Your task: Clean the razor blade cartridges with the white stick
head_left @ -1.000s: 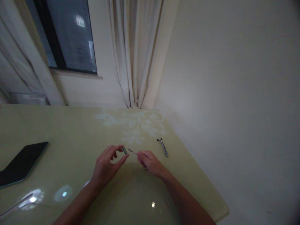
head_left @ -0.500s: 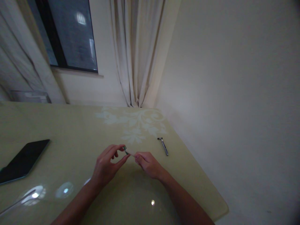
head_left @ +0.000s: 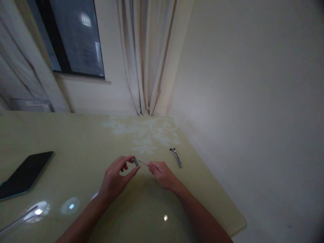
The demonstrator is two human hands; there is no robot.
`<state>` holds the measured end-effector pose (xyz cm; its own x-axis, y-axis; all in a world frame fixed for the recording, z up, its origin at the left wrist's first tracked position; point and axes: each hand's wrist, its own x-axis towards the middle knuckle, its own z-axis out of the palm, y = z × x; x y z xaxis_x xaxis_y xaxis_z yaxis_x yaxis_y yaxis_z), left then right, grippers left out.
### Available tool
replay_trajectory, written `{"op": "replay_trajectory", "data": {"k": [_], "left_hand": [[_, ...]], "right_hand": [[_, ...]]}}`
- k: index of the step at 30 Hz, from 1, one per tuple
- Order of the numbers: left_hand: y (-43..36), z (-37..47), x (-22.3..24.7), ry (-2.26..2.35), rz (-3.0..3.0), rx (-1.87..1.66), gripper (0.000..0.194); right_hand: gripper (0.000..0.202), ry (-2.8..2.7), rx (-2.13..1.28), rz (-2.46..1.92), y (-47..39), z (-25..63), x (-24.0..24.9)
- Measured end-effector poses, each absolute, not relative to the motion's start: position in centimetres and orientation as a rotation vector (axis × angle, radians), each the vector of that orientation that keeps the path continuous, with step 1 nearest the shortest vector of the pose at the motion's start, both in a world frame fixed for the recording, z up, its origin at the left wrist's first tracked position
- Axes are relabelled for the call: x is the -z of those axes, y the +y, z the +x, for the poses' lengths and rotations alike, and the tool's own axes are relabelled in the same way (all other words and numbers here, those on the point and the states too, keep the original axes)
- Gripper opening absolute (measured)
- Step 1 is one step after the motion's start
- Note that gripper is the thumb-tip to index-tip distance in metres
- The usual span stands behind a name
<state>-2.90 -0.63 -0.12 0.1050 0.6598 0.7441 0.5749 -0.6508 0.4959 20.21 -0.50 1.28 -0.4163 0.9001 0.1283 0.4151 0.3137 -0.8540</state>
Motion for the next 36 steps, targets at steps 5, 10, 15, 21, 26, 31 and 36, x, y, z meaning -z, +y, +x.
{"op": "replay_trajectory", "data": {"k": [5,10,15,21,26,31,36], "left_hand": [[-0.2,-2.6,0.3,1.247,2.262,-1.591,0.031],[0.4,-2.4,0.7,1.257,2.247,-1.595,0.031],[0.6,-2.3,0.7,1.245,2.262,-1.587,0.029],[0.7,-2.3,1.0,1.239,2.236,-1.577,0.031],[0.8,-2.2,1.2,1.218,2.186,-1.590,0.031],[0.8,-2.3,1.3,1.234,2.141,-1.566,0.032],[0.6,-2.2,1.2,1.203,2.115,-1.600,0.032]], "right_hand": [[0.054,-1.895,-1.080,-1.109,0.0,20.1,-0.9],[0.053,-1.879,-0.995,-1.203,0.5,19.6,-0.5],[0.052,-1.841,-1.032,-1.148,0.9,19.1,-0.3],[0.052,-1.820,-0.957,-1.190,0.9,18.7,-0.3],[0.049,-1.900,-0.907,-1.148,0.6,18.4,-0.6],[0.049,-1.858,-0.921,-1.190,0.4,18.3,-0.6],[0.048,-1.907,-0.855,-1.215,0.3,18.2,-0.7]]}}
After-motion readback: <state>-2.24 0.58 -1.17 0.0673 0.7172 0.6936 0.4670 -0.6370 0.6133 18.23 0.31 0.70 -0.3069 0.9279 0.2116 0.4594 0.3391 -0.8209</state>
